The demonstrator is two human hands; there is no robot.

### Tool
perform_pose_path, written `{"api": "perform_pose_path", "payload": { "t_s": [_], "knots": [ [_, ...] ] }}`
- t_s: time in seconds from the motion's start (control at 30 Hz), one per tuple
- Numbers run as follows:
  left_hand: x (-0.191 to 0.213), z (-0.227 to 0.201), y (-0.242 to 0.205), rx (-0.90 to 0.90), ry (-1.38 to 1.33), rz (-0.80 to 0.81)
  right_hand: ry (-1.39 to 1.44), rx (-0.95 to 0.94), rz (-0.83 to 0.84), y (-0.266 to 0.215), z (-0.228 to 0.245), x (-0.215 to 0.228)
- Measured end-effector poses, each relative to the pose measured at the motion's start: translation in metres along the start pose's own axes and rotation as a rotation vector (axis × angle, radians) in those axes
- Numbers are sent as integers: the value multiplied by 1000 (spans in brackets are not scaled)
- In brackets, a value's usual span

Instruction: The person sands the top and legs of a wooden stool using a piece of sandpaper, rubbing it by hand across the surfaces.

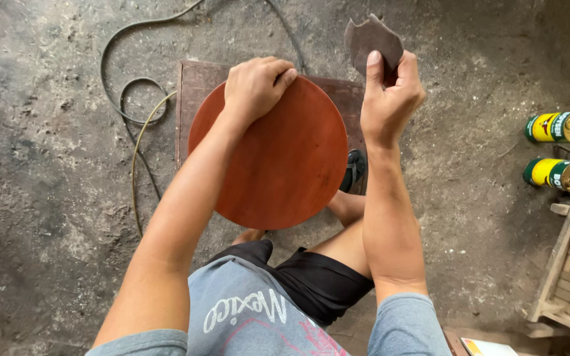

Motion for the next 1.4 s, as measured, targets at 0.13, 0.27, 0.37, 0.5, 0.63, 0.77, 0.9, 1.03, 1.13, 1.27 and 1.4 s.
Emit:
{"api": "perform_pose_path", "payload": {
  "t_s": [0.13,0.27,0.37,0.5,0.63,0.77,0.9,1.03,1.13,1.27,1.4],
  "knots": [
    [-6,4,-2,72,89,-80,-40,-23,-26,-2,-3,0],
    [-3,1,-2,83,141,-139,8,-6,-38,-2,1,-2],
    [-2,2,-1,125,158,-135,60,85,-31,-1,9,-4],
    [-4,7,0,205,159,-115,6,-18,-8,1,2,-8],
    [-15,14,2,232,142,-75,-48,-63,75,-2,3,-18],
    [-19,19,2,193,158,-114,-64,299,259,-24,42,-44],
    [-24,23,0,161,188,-143,8,214,490,-47,41,-73],
    [-24,23,1,134,203,-179,-83,338,508,-56,45,-80],
    [-24,26,0,170,197,-190,-200,366,569,-67,42,-87],
    [-24,30,3,219,208,-198,-229,300,556,-72,34,-91],
    [-26,34,0,207,206,-214,-108,252,463,-76,29,-88]
  ]
}}
Point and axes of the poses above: each hand's wrist, its own y-axis towards the middle knuckle, its own x-axis out of the back of the hand, z = x × y, the point moved 8 cm from there along y, towards the middle knuckle, and after that the axes turned 2 degrees about -z, right-handed, at the moved point
